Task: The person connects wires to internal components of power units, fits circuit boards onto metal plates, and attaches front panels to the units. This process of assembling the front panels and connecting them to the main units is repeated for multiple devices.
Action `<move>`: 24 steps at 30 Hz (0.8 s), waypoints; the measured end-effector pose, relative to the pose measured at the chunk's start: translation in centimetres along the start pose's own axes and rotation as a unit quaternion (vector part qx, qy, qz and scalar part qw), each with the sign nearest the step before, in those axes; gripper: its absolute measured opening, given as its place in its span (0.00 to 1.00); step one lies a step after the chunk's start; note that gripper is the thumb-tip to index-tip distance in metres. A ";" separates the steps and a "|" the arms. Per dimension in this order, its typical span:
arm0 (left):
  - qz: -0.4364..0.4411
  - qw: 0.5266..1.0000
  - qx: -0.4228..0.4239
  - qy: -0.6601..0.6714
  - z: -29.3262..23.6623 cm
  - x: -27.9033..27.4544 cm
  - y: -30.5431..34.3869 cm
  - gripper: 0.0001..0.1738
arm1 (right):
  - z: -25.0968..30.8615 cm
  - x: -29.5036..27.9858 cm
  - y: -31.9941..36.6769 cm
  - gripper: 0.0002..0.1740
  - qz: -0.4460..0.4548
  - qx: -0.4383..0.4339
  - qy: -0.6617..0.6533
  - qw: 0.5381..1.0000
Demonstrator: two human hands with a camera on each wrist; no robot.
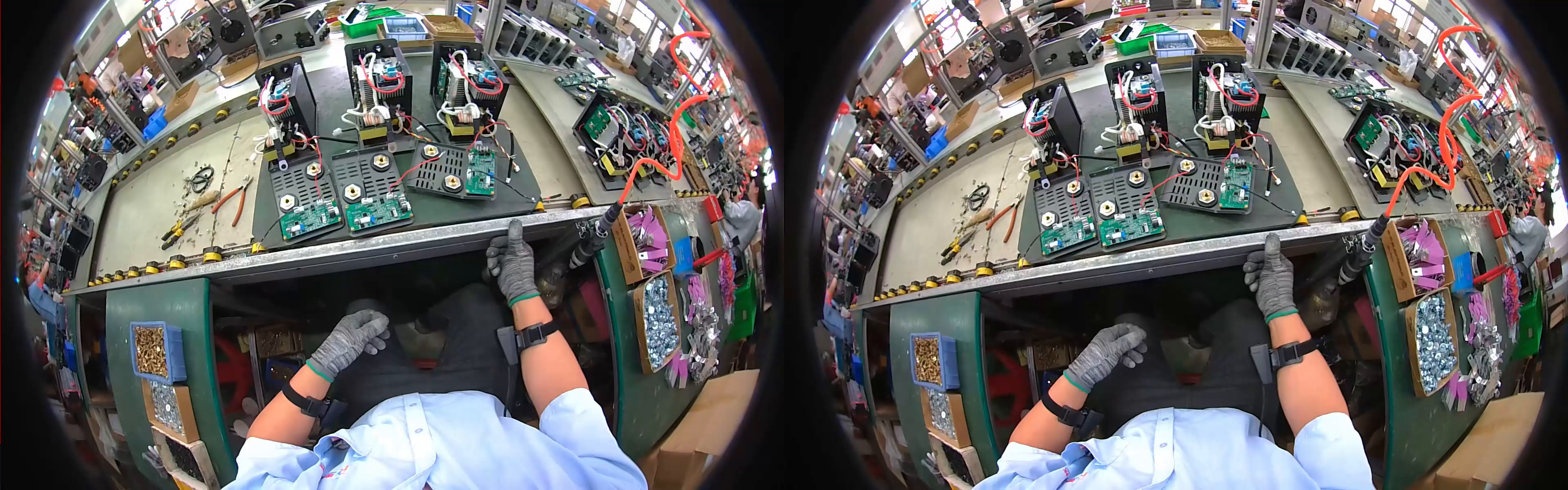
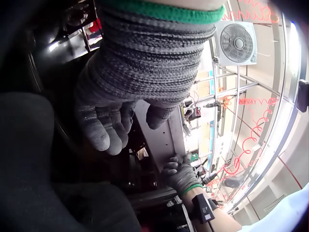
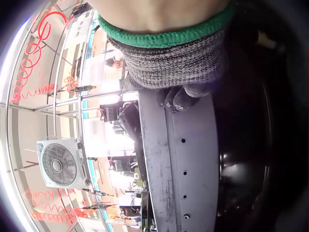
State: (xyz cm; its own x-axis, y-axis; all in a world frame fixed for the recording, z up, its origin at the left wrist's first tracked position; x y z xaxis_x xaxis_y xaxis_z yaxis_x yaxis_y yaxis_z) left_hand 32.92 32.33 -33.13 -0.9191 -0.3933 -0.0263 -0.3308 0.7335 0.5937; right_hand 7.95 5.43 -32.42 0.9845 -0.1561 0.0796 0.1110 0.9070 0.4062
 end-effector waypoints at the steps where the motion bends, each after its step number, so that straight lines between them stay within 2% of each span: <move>1: -0.004 1.000 -0.007 0.010 0.5 -0.1 -0.1 0.23 | -0.5 0.5 0.2 0.39 -0.003 0.029 -0.052 0.998; 3: -0.009 1.000 -0.016 0.019 1.2 0.0 -0.2 0.23 | -1.1 1.3 0.8 0.38 -0.010 0.033 -0.060 0.998; 5: -0.002 0.999 -0.031 -0.026 1.4 0.6 -0.3 0.23 | -1.8 3.0 2.6 0.38 0.058 -0.010 -0.030 0.998; 6: -0.006 0.999 -0.031 -0.026 1.3 1.0 -0.4 0.23 | -2.1 4.1 3.5 0.37 0.070 -0.004 -0.013 0.997; 10: 0.018 0.998 0.030 -0.050 -0.6 1.8 0.5 0.26 | -4.2 8.7 7.2 0.35 0.139 0.043 -0.009 0.989; 14: -0.024 0.995 0.042 -0.092 -1.2 0.2 1.9 0.25 | -5.4 13.9 11.6 0.34 0.208 0.099 0.012 0.973; 17: -0.084 0.992 0.073 -0.050 -1.6 -2.6 3.1 0.24 | -6.4 17.5 14.9 0.32 0.246 0.137 0.018 0.959; 19: -0.156 0.984 0.083 -0.015 -2.1 -5.0 3.7 0.21 | -7.2 20.1 16.8 0.31 0.267 0.165 0.047 0.948; 21: -0.171 0.980 0.098 0.017 -2.1 -6.8 3.5 0.19 | -7.9 22.2 18.5 0.29 0.283 0.177 0.048 0.941; 24: -0.224 0.964 0.134 0.044 -2.6 -8.8 3.2 0.17 | -8.1 22.4 18.8 0.28 0.303 0.173 0.039 0.937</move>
State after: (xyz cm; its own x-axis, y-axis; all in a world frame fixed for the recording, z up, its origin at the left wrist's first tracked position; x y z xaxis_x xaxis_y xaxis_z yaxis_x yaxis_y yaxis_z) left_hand 40.50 36.70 -28.87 -0.6539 -0.7403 -0.1561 -0.7442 0.5920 0.3093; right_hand 33.22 22.20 -30.37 0.8614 0.3870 0.3290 -0.5077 0.6374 0.5796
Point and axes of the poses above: each hand's wrist, its own y-axis away from the middle knuckle, its own x-axis out of the palm, z = x × y, the point moved 2 cm from there along -y, towards the middle knuckle, and after that the axes turned 15 degrees about -z, right-handed, at the moved point
